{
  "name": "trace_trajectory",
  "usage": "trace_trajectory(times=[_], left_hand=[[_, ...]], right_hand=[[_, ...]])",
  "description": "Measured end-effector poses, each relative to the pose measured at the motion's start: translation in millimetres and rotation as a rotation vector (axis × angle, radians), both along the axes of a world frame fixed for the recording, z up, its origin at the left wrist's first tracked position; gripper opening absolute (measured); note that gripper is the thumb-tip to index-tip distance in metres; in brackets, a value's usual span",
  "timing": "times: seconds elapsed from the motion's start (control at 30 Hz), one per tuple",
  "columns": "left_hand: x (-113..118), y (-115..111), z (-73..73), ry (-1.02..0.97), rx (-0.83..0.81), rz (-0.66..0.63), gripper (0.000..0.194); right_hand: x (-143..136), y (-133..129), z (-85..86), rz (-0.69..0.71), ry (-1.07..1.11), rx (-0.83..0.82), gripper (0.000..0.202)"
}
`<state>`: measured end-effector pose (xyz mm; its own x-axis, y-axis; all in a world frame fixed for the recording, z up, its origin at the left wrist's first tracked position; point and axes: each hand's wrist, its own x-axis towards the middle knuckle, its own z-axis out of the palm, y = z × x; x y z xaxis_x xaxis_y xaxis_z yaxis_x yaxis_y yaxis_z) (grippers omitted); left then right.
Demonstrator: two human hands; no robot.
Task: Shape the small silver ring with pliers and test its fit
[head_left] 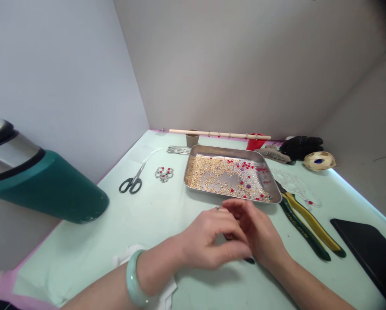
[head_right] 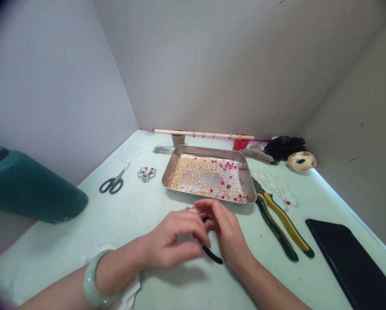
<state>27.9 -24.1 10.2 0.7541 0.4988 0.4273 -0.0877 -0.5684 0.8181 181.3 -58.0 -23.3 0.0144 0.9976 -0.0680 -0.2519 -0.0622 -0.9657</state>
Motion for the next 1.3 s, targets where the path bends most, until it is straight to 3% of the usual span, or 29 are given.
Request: trace_trajectory(times=[0.07, 0.13, 0.3, 0.47, 0.63, 0.97, 1.3], left_hand=[[2.3, -3.5, -1.9, 0.078, 0.354, 0.028, 0.038], [4.8, -5.4, -4.9, 0.127, 0.581, 0.053, 0.041], [7.5, -5.3, -7.6, 0.178, 0.779, 0.143, 0.052], [5.7, -4.3, -10.1, 0.255, 0.810, 0.130, 0.052], [4.6, -3.0, -14.6, 0.312, 0.798, 0.069, 0.050], [4.2, -2.5, -6.0, 0.314, 0.756, 0.060, 0.046], [4.5, -3.3, -7.3, 0.253, 0.802, 0.059, 0.041]], right_hand=[[0.1, -0.8, 1.8, 0.011, -0.070, -0.021, 0.030], [0.1, -1.5, 3.0, 0.018, -0.088, -0.022, 0.025], [1.4, -0.9, 4.8, 0.027, -0.079, 0.023, 0.021], [2.0, -1.9, 9.6, 0.091, -0.279, 0.113, 0.017], [2.6, -5.7, 9.7, 0.221, -0.420, 0.101, 0.022], [7.7, -2.2, 16.5, 0.191, -0.374, 0.117, 0.017], [19.4, 0.6, 16.1, 0.168, -0.335, 0.143, 0.014]])
